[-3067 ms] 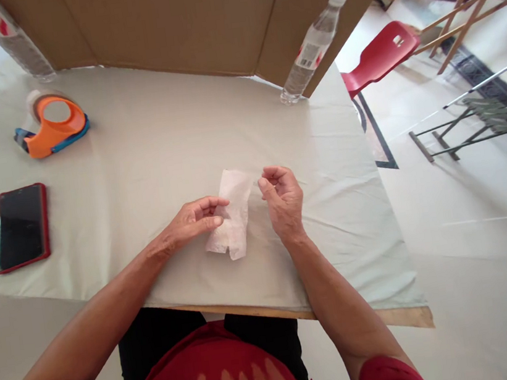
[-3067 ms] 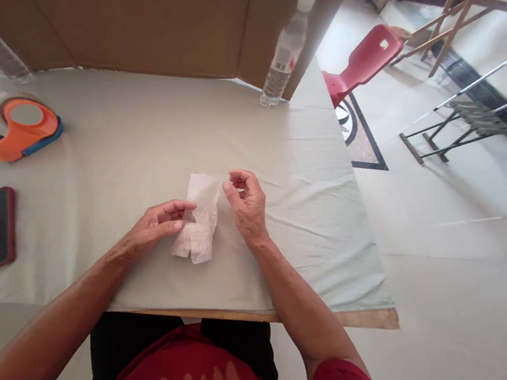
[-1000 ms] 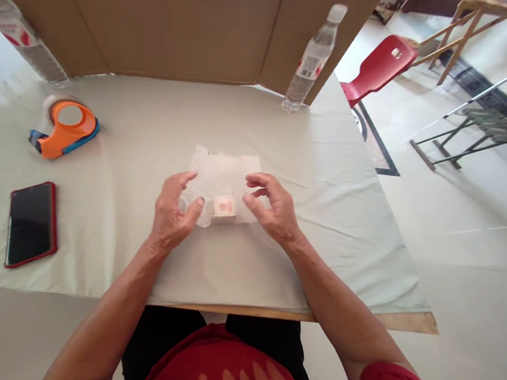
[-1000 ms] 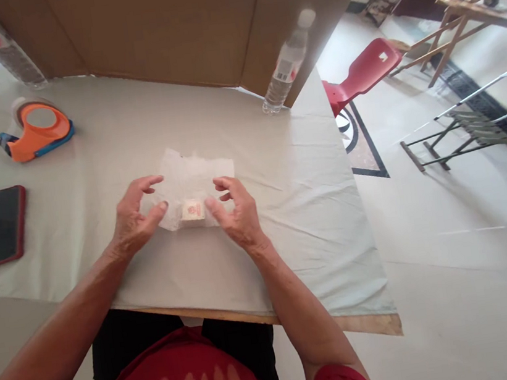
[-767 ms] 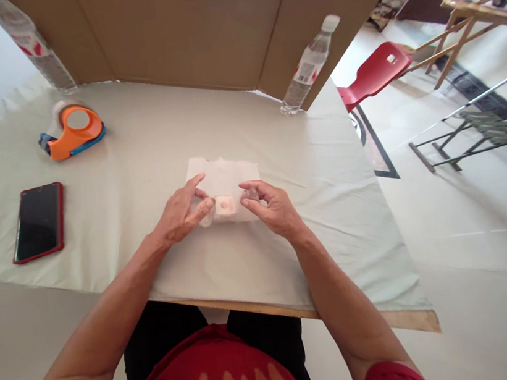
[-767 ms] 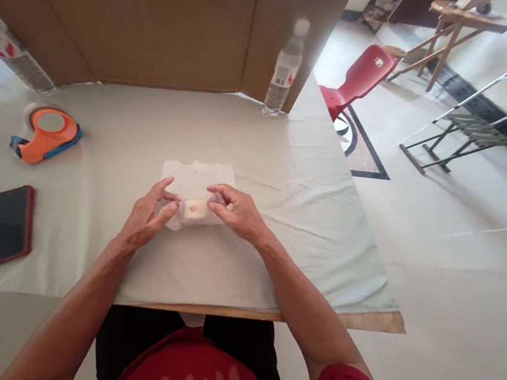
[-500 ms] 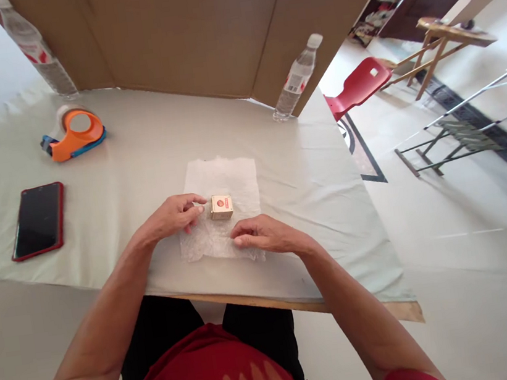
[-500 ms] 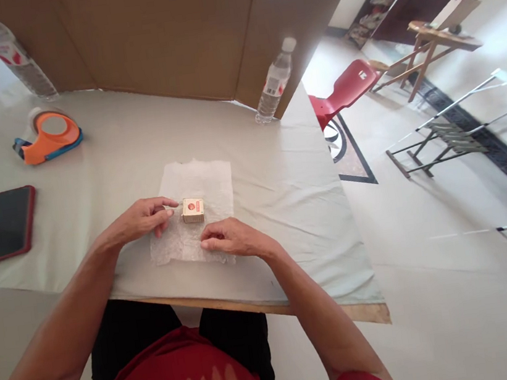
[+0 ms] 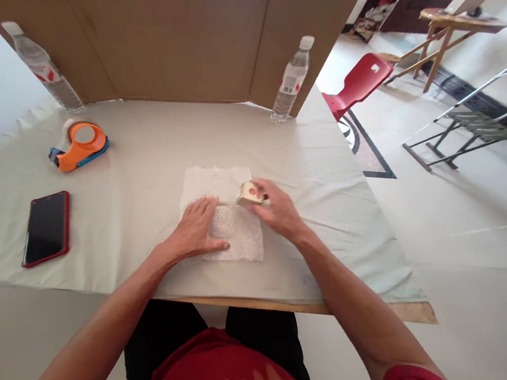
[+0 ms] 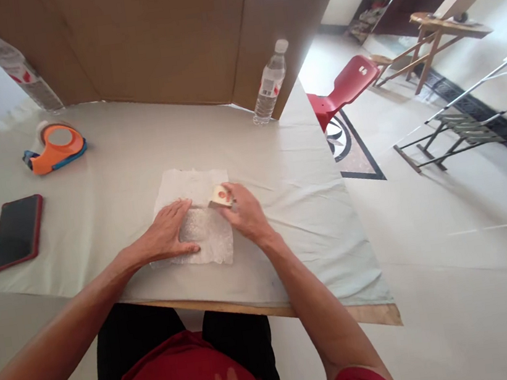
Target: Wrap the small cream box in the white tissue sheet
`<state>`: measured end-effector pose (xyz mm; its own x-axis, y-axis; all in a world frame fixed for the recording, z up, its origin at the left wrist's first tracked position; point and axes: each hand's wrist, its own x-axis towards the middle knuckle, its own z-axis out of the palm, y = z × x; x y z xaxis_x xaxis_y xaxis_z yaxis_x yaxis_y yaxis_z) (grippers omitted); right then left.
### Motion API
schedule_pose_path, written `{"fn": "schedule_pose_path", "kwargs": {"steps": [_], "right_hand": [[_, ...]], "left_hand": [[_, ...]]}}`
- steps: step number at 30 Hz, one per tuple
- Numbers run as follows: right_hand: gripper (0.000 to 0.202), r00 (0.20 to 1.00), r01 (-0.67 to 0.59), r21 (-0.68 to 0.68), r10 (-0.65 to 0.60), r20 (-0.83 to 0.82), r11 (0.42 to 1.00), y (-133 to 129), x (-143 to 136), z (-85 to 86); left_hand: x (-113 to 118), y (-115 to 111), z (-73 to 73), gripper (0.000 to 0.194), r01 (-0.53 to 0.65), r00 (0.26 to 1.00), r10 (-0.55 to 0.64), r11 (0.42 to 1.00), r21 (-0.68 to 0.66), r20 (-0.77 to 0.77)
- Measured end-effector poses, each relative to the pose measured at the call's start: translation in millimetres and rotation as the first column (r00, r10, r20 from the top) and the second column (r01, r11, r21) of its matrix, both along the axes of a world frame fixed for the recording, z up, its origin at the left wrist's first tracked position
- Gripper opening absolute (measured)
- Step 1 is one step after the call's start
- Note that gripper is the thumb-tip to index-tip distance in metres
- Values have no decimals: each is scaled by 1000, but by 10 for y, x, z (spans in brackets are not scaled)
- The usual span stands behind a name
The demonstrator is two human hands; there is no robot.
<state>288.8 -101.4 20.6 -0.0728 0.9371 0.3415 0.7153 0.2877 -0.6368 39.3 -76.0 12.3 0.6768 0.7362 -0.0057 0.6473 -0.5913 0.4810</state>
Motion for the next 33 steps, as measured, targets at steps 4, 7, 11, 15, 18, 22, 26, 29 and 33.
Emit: {"fn": "schedule_pose_path", "kwargs": {"steps": [4, 7, 11, 15, 18, 22, 26, 29, 33], "right_hand": [[53, 961, 262, -36, -258, 102, 964, -139, 688, -57], [60, 915, 345, 26, -342, 213, 938, -242, 868, 10], [48, 951, 199, 251, -249, 186, 947, -291, 473, 215], [46, 939, -133, 72, 103, 327, 988, -146, -122, 186], [40, 899, -197, -114, 226, 375, 974, -51, -271, 45], [34, 952, -88, 26, 77, 296, 996, -116, 35, 9], [54, 929, 219, 135, -248, 273, 966, -213, 583, 29], [56, 911, 319, 34, -317, 265, 947, -225, 853, -24], [44, 967, 239, 24, -241, 88, 971, -240, 754, 83]], "left_hand": [[66, 5, 19, 111, -7, 992, 8, 1000, 13, -125], [117, 36, 45, 111, -22, 987, 26, 999, 27, -161], [132, 61, 29, 110, -27, 984, 36, 998, 52, -172], [80, 72, -36, 108, -19, 991, 32, 995, 99, -128], [38, 80, -64, 105, 6, 994, 7, 993, 119, -106], [-1, 78, -21, 109, 26, 992, -13, 995, 98, -125], [-90, 85, 60, 92, -20, 999, 23, 996, 86, -36], [-173, 105, 85, 89, -46, 999, 46, 996, 81, -3], [-233, 131, 58, 98, -12, 1000, 13, 999, 33, -28]]}}
